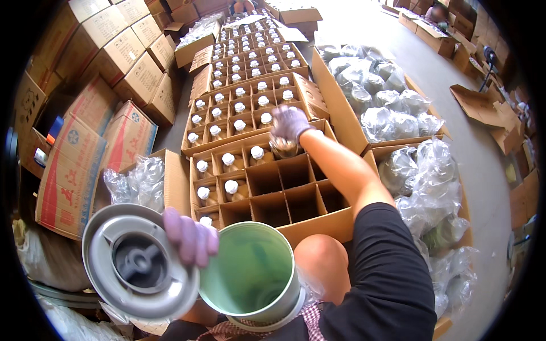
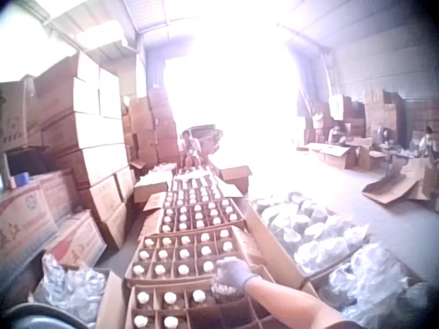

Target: The person inserts glass liners and plastic components into the outer shells of vacuum flasks and places them into a cardboard divider.

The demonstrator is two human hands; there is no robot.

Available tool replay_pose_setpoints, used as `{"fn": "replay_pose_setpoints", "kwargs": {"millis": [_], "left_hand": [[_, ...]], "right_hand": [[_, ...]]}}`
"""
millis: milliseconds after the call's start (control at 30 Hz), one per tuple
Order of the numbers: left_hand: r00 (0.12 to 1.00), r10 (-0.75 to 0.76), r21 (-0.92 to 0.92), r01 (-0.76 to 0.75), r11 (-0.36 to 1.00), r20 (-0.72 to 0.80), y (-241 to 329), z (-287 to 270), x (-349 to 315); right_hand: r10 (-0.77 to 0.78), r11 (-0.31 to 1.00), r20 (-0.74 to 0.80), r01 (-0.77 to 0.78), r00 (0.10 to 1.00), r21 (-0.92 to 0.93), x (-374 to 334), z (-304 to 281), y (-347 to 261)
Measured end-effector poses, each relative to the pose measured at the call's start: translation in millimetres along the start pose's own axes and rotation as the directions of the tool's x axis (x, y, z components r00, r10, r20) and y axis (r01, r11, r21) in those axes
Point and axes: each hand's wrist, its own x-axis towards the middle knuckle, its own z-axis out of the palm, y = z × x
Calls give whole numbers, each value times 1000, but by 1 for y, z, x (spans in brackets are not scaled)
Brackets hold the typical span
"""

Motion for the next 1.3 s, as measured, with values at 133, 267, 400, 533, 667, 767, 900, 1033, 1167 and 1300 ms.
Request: {"fn": "replay_pose_setpoints", "kwargs": {"millis": [133, 267, 400, 533, 667, 767, 900, 1033, 1167, 1300], "left_hand": [[891, 317, -18, -341, 940, -324, -28, -4, -2], [828, 393, 297, -288, 910, -400, -16, -11, 0], [733, 641, 830, -199, 521, -227, 34, 45, 42], [697, 711, 993, -120, -9, 91, 45, 59, 23], [950, -200, 173, 244, 954, -239, 44, 66, 25], [874, -309, 427, 458, 780, -374, 18, 61, 9], [946, 144, 798, 157, 582, -291, -3, 113, -42], [925, 31, 523, 186, 832, -379, 13, 144, -43], [971, 87, 587, 63, 807, -223, 3, 112, -52], [972, 76, 568, 67, 821, -224, -1, 107, -50]], "right_hand": [[-68, 990, -542, 126, 838, 70, -57, -171, -25], [140, 687, -694, 435, 707, 582, -174, -240, -73], [-29, 500, -561, 498, 827, 708, -258, -222, -112], [-157, 186, -437, 462, 885, 868, -293, -203, -119], [-183, -149, -358, 335, 915, 931, -303, -180, -136], [58, -217, -311, 316, 949, 924, -303, -134, -122], [-88, -334, -135, 98, 987, 937, -311, -156, -120], [-369, -200, -49, -28, 928, 979, -295, -186, -107], [-791, 278, -43, 421, 611, 863, -252, -221, -104], [-691, 623, 154, 474, 706, 622, -261, -257, -142]]}}
